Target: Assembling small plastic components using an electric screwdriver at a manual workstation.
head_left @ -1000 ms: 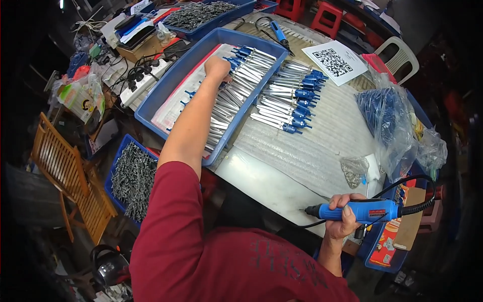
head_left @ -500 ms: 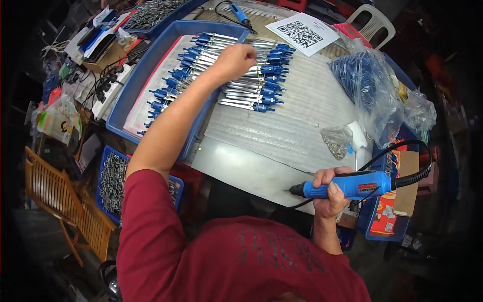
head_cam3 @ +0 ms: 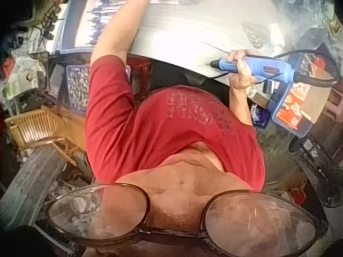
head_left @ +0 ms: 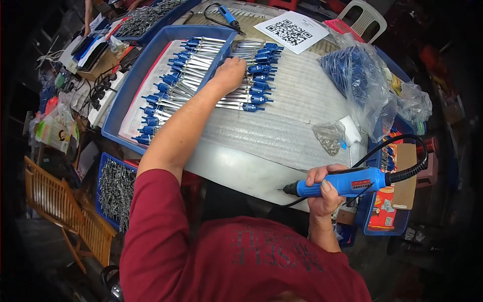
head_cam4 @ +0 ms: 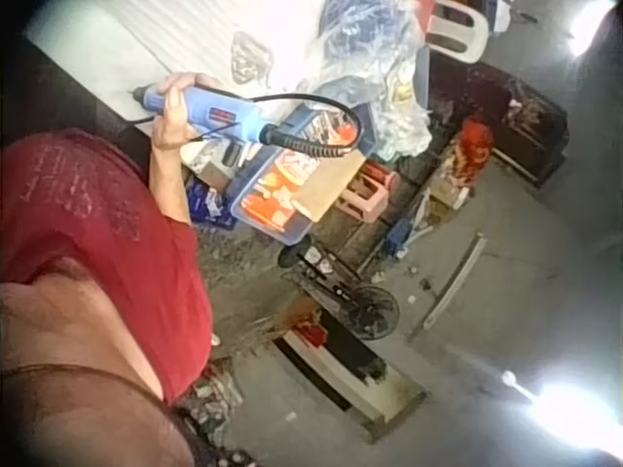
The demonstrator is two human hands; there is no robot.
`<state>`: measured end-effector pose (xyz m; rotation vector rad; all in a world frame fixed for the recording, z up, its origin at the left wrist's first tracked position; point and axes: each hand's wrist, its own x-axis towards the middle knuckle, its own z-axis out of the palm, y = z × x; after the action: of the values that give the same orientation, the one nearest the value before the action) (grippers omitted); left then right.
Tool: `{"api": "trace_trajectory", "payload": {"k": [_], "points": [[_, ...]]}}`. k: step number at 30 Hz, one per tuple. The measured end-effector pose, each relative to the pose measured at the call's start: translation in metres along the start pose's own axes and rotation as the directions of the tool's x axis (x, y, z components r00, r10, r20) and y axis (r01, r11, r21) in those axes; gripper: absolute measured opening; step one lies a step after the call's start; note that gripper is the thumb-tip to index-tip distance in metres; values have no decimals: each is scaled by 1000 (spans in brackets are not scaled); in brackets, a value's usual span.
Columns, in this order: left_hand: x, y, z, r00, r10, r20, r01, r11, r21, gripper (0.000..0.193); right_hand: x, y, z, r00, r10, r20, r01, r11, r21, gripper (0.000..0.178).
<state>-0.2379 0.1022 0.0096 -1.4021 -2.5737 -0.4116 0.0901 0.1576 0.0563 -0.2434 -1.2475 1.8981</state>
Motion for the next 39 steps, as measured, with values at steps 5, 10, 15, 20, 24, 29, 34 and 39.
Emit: {"api": "trace_trajectory", "payload": {"k": [5, 10, 15, 20, 24, 29, 34, 39], "points": [[-2, 6, -4, 999, 29, -16, -28, 999, 23, 17, -1, 0, -1, 1000, 15, -23, -15, 1000, -1, 35], [-4, 11, -20, 985, -44, -165, 11, 980, -199, 18, -1, -1, 1, 1000, 7, -13, -7, 1000, 22, 35], [-21, 49, -55, 964, -180, -195, 20, 783, -622, 19, 2, 0, 0, 1000, -1, -20, 1, 1000, 15, 34], [-84, 87, -78, 947, -166, 277, 300, 141, -943, 17, 2, 0, 0, 1000, -19, -14, 20, 1000, 13, 35], [-150, 111, -77, 797, -94, 596, 586, -117, -802, 11, -1, 1, -2, 1000, -29, -8, 29, 1000, 12, 37], [-210, 134, -62, 705, -122, 699, 685, -136, -716, 11, -2, 0, -2, 999, -48, 1, 48, 999, -25, 37], [-230, 154, -50, 617, -171, 768, 730, -239, -640, 10, 2, 2, 4, 997, -77, 14, 77, 997, -18, 35], [-232, 159, -47, 600, -204, 774, 730, -257, -634, 11, 3, 1, 10, 993, -114, 29, 115, 992, -50, 32]]}}
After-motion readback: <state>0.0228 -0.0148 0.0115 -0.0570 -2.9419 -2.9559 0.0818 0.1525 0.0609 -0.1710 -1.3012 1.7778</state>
